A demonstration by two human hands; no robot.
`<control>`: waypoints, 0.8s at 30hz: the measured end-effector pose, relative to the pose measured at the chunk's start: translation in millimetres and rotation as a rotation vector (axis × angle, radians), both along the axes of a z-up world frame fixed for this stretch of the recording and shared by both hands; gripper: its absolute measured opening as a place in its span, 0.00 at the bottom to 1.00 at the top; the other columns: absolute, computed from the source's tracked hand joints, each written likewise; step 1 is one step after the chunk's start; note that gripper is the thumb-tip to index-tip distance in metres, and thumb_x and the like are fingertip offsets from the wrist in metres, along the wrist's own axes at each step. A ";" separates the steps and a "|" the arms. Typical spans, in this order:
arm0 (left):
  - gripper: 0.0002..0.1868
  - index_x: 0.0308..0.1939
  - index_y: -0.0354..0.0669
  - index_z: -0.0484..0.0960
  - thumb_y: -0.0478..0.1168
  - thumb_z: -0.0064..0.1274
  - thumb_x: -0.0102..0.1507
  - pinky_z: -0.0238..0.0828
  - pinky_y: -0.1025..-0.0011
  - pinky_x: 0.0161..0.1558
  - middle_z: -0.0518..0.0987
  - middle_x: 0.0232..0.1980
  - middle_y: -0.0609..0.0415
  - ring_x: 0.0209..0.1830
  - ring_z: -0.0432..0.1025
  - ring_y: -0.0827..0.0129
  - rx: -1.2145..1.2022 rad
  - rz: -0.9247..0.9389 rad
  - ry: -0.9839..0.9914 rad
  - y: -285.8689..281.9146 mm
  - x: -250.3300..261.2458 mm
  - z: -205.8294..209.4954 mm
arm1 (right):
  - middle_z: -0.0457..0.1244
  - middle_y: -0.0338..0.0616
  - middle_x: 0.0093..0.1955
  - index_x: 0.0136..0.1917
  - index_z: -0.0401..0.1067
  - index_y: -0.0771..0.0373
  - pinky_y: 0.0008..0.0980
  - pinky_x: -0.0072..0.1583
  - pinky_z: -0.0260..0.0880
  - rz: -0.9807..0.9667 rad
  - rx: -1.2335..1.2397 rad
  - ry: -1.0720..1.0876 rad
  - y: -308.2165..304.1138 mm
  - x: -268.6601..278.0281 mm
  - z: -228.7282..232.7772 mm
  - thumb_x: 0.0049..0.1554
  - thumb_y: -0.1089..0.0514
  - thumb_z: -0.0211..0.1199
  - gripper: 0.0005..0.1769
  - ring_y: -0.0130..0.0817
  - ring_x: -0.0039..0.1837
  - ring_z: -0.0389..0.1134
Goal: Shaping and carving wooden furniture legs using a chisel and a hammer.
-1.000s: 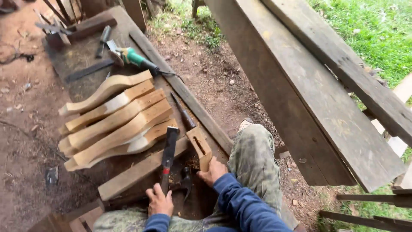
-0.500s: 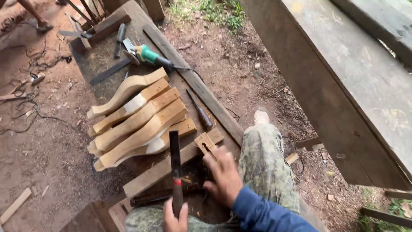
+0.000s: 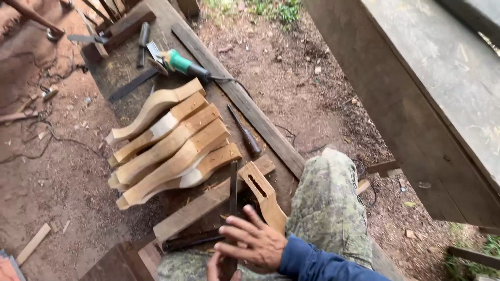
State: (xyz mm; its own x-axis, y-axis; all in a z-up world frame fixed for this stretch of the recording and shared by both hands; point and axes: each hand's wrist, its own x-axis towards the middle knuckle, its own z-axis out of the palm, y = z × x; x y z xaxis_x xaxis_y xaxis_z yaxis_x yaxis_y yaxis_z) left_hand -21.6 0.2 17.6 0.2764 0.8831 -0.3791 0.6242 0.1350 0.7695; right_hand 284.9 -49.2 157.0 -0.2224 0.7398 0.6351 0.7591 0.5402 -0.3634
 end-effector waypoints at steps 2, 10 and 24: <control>0.39 0.68 0.44 0.68 0.39 0.65 0.54 0.72 0.54 0.60 0.79 0.56 0.40 0.55 0.78 0.51 0.040 -0.038 0.009 22.8 24.3 45.2 | 0.61 0.49 0.69 0.72 0.67 0.52 0.62 0.74 0.53 -0.135 0.014 0.113 13.3 24.3 -3.2 0.57 0.57 0.59 0.29 0.49 0.74 0.61; 0.33 0.64 0.52 0.73 0.46 0.62 0.55 0.75 0.52 0.38 0.80 0.51 0.46 0.40 0.78 0.43 0.500 -0.310 0.488 27.4 14.8 146.4 | 0.65 0.58 0.50 0.62 0.73 0.52 0.48 0.53 0.69 -0.470 -0.553 0.259 95.9 150.6 -70.7 0.33 0.49 0.77 0.41 0.57 0.52 0.67; 0.31 0.65 0.52 0.73 0.45 0.61 0.57 0.73 0.50 0.39 0.79 0.47 0.45 0.39 0.75 0.42 0.620 -0.399 0.475 39.7 10.5 123.8 | 0.59 0.61 0.55 0.56 0.71 0.52 0.48 0.55 0.69 -0.377 -0.812 0.299 155.3 145.1 -103.6 0.55 0.53 0.68 0.16 0.57 0.53 0.68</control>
